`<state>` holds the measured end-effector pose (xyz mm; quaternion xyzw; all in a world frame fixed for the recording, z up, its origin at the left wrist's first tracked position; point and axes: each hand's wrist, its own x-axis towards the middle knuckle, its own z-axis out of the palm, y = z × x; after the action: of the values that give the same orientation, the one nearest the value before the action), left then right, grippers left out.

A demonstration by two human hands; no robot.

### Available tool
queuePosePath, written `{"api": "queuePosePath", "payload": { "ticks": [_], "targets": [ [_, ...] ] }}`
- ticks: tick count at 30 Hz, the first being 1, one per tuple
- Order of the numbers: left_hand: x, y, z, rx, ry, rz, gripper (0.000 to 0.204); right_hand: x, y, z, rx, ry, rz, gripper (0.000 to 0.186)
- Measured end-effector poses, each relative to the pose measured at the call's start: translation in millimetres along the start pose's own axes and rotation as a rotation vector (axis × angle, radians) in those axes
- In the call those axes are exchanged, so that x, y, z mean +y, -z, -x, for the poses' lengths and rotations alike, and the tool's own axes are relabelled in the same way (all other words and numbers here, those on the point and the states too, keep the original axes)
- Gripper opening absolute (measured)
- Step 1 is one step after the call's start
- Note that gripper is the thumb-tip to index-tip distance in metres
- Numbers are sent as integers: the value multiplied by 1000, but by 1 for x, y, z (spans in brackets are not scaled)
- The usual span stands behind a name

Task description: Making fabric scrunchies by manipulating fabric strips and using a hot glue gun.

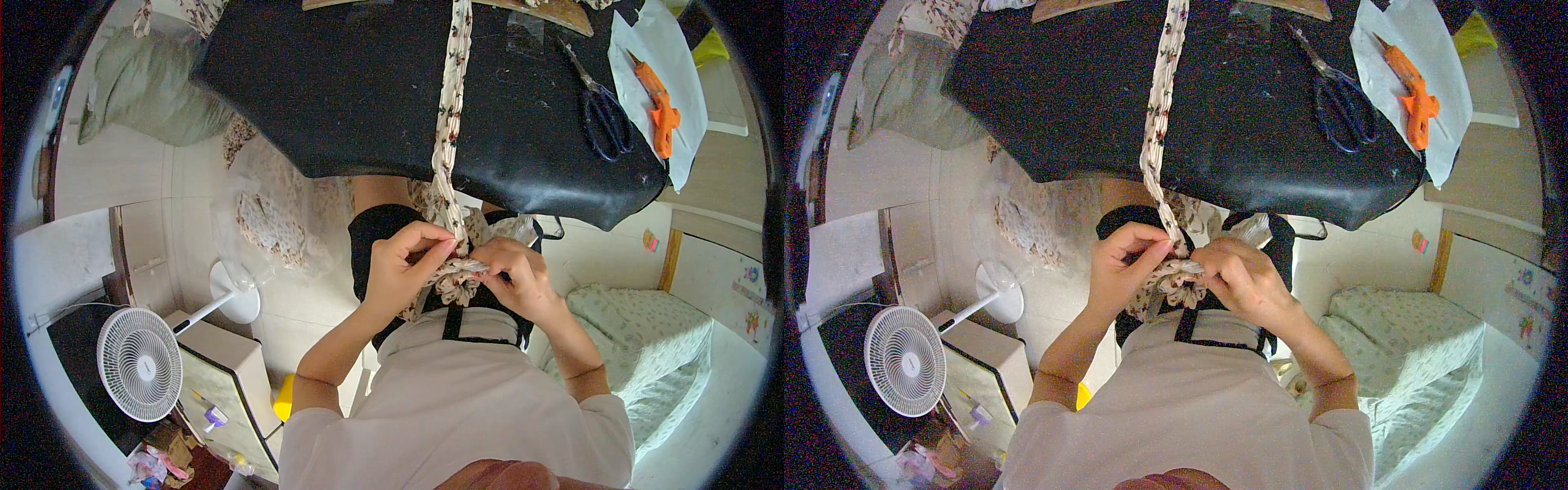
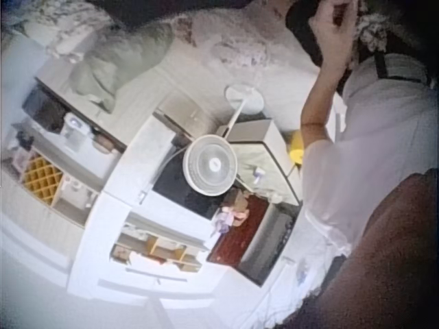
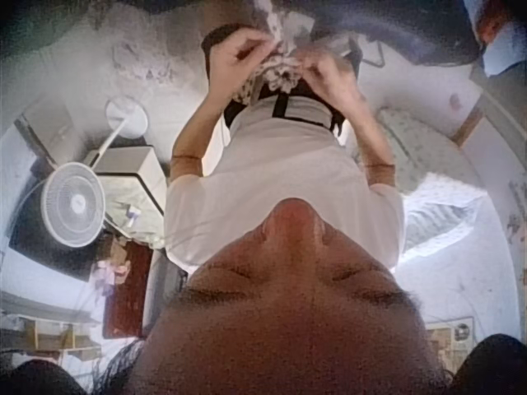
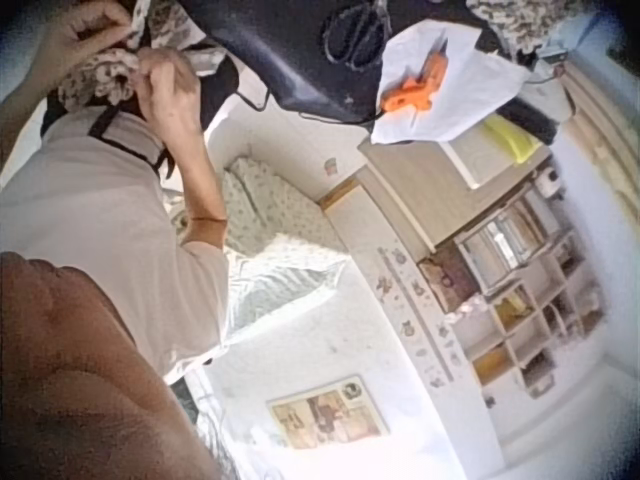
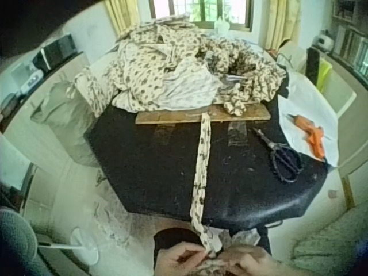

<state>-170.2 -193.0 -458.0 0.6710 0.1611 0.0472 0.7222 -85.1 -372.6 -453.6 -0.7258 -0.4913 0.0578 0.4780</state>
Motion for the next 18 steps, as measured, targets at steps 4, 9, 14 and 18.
{"api": "queuePosePath", "payload": {
  "ticks": [4, 9, 14, 18],
  "targets": [
    [1, 0, 1, 2, -30, -45, 8, 0, 2, -2, -15, -19, -7, 37],
    [7, 1, 4, -13, -33, -55, 7, -7, 4, -4, -37, -274, -125, 37],
    [13, 3, 6, -85, -28, -84, 30, -10, 9, -11, -78, -605, -293, 40],
    [19, 2, 5, -163, -171, -74, 53, -10, 11, -12, -85, -666, -306, 40]
  ]
}}
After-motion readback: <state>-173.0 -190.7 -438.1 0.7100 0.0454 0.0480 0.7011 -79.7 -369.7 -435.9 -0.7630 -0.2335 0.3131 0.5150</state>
